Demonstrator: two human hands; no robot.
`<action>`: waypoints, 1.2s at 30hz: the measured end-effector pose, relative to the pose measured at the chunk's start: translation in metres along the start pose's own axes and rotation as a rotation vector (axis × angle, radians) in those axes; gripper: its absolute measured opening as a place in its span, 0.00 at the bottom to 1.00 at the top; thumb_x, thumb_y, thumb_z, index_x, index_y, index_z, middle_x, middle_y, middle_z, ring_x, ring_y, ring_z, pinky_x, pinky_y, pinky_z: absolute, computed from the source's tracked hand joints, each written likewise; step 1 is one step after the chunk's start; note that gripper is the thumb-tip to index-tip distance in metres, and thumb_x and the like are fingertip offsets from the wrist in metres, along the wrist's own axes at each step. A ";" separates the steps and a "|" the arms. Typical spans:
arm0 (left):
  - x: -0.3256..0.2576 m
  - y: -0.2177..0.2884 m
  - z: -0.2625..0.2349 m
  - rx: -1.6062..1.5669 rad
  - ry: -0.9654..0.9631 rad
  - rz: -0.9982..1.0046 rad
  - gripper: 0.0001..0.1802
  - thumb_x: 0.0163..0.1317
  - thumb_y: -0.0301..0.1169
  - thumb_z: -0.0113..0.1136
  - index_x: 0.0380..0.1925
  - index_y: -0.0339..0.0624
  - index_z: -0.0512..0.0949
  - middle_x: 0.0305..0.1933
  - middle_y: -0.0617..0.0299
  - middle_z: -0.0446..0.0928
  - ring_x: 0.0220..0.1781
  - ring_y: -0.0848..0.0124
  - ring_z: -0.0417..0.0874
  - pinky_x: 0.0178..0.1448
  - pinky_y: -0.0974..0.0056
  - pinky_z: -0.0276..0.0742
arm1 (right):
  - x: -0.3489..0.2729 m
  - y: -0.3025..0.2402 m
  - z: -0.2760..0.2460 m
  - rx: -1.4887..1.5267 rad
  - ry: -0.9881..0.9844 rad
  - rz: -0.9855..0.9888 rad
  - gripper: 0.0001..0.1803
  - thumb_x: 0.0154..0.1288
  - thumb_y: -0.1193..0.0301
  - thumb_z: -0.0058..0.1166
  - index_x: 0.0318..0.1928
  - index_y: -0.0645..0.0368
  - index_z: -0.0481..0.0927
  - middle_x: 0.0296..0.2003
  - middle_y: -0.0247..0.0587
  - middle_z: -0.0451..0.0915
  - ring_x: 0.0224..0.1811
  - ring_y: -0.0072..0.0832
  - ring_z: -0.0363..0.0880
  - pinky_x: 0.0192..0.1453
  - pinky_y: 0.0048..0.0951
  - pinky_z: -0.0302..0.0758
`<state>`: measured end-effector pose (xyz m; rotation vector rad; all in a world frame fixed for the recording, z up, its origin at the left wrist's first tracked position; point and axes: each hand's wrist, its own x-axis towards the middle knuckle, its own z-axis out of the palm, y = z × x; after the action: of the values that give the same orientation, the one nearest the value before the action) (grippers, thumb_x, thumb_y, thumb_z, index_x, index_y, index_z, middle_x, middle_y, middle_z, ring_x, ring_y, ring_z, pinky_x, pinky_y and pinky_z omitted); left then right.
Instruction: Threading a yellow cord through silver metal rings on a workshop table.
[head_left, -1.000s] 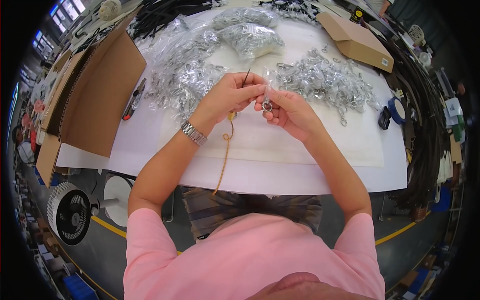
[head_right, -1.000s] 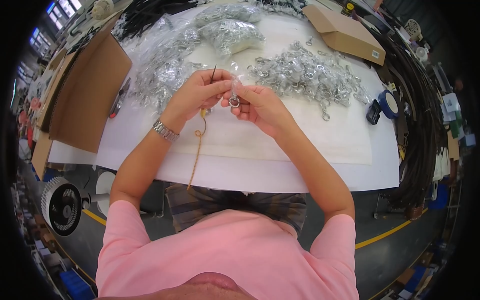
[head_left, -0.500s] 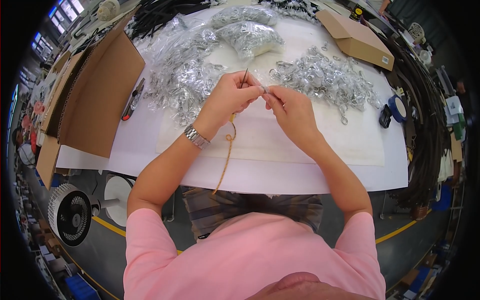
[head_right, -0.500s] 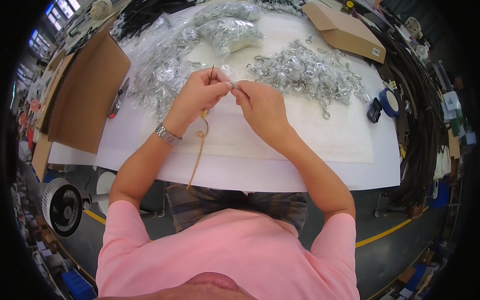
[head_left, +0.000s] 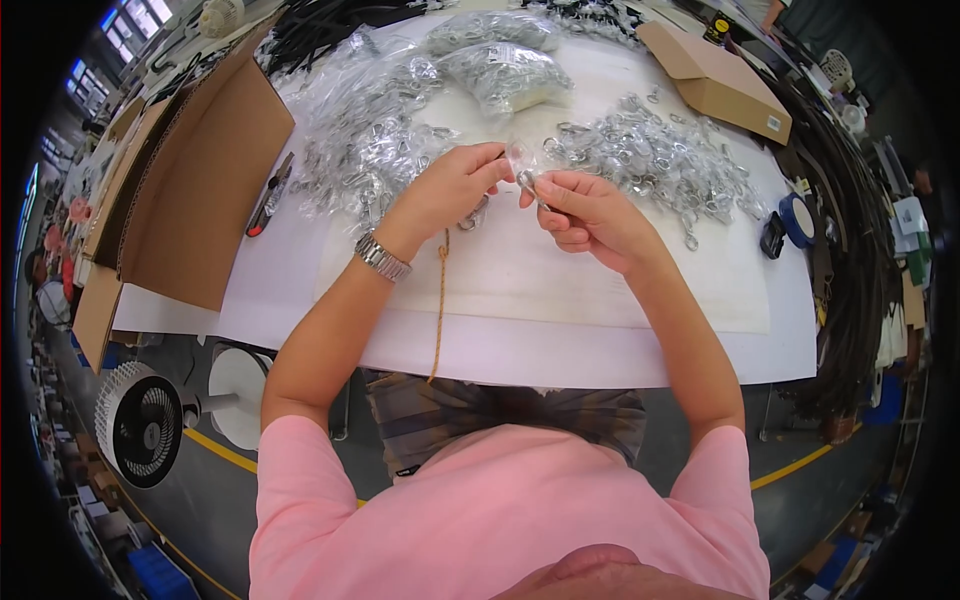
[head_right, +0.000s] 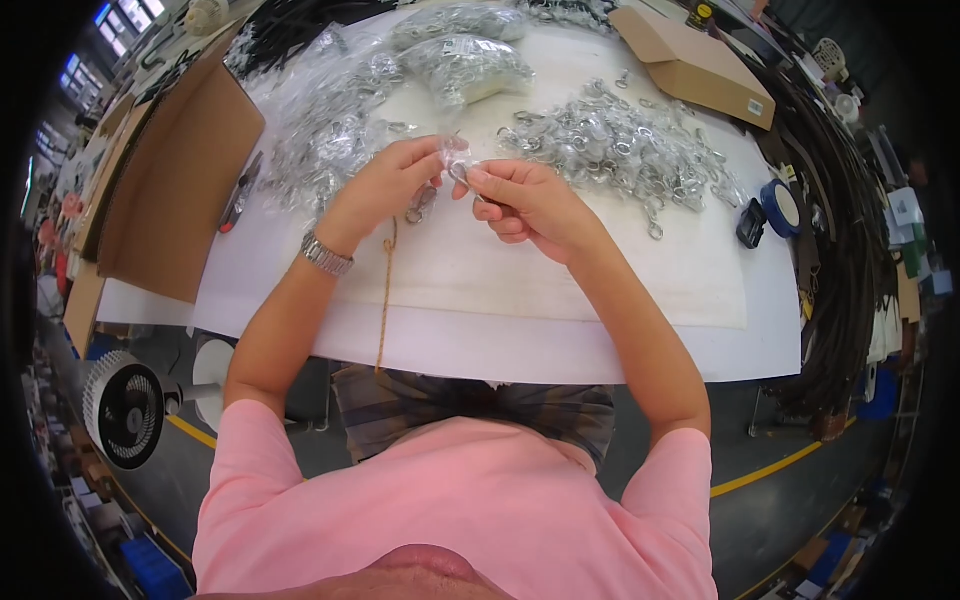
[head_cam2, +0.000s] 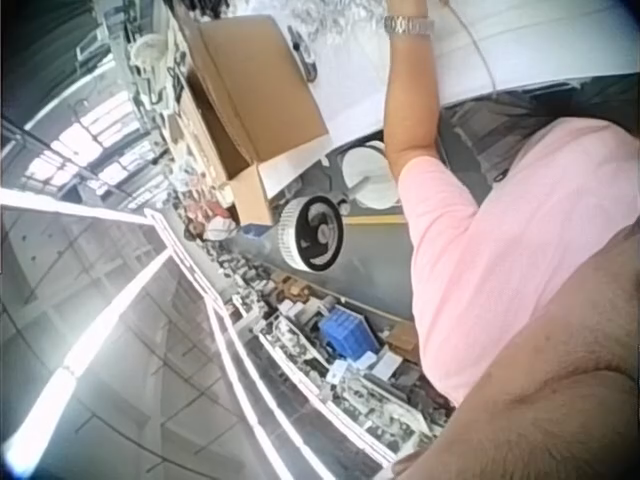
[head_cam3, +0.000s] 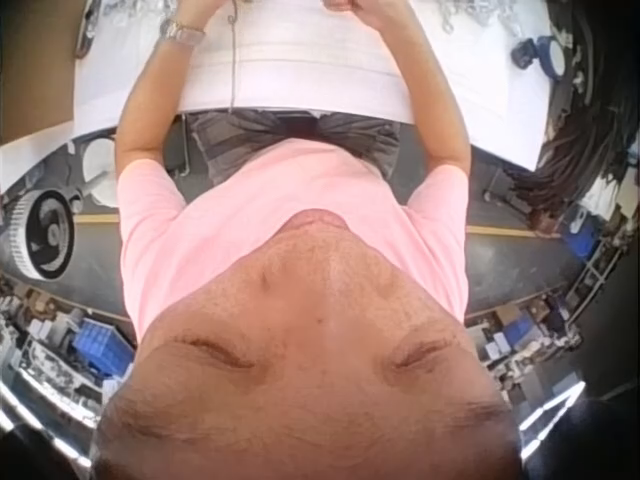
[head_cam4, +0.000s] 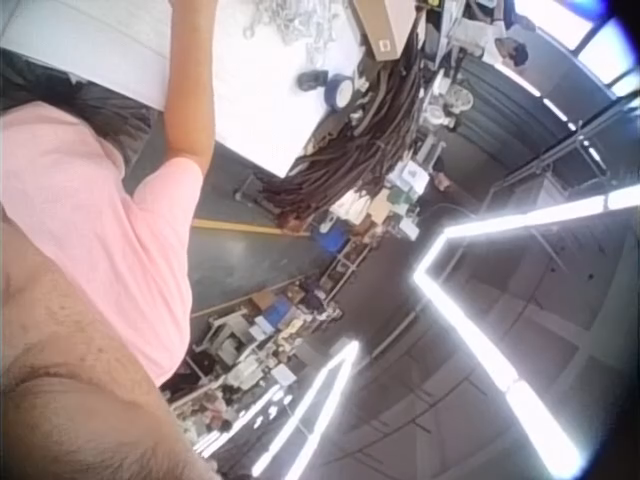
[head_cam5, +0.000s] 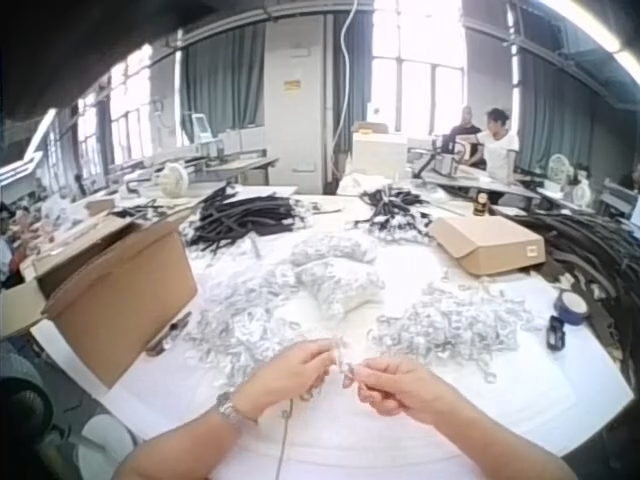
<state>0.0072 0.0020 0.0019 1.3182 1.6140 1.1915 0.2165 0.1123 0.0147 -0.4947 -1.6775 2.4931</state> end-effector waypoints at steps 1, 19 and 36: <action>-0.002 0.004 -0.004 0.068 -0.109 0.000 0.19 0.77 0.34 0.51 0.60 0.37 0.80 0.34 0.67 0.83 0.32 0.81 0.73 0.39 0.73 0.71 | 0.000 0.000 0.001 0.001 0.001 0.000 0.16 0.80 0.59 0.54 0.47 0.61 0.83 0.24 0.21 0.70 0.21 0.09 0.59 0.23 0.16 0.54; -0.014 0.021 0.018 0.063 -0.117 0.208 0.23 0.77 0.31 0.49 0.70 0.41 0.74 0.25 0.68 0.81 0.24 0.82 0.68 0.29 0.74 0.66 | 0.005 0.010 -0.005 0.215 0.086 -0.027 0.12 0.83 0.63 0.48 0.42 0.56 0.76 0.23 0.20 0.62 0.20 0.10 0.53 0.23 0.16 0.52; -0.006 0.016 0.004 0.004 0.198 0.144 0.15 0.77 0.33 0.50 0.48 0.40 0.85 0.20 0.69 0.76 0.21 0.82 0.72 0.27 0.70 0.67 | -0.005 -0.028 0.013 1.023 0.188 -0.340 0.23 0.81 0.56 0.52 0.61 0.63 0.74 0.32 0.28 0.76 0.24 0.18 0.64 0.32 0.20 0.68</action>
<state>0.0171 -0.0024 0.0157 1.3739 1.6818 1.4457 0.2145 0.1103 0.0455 -0.2631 -0.2493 2.5030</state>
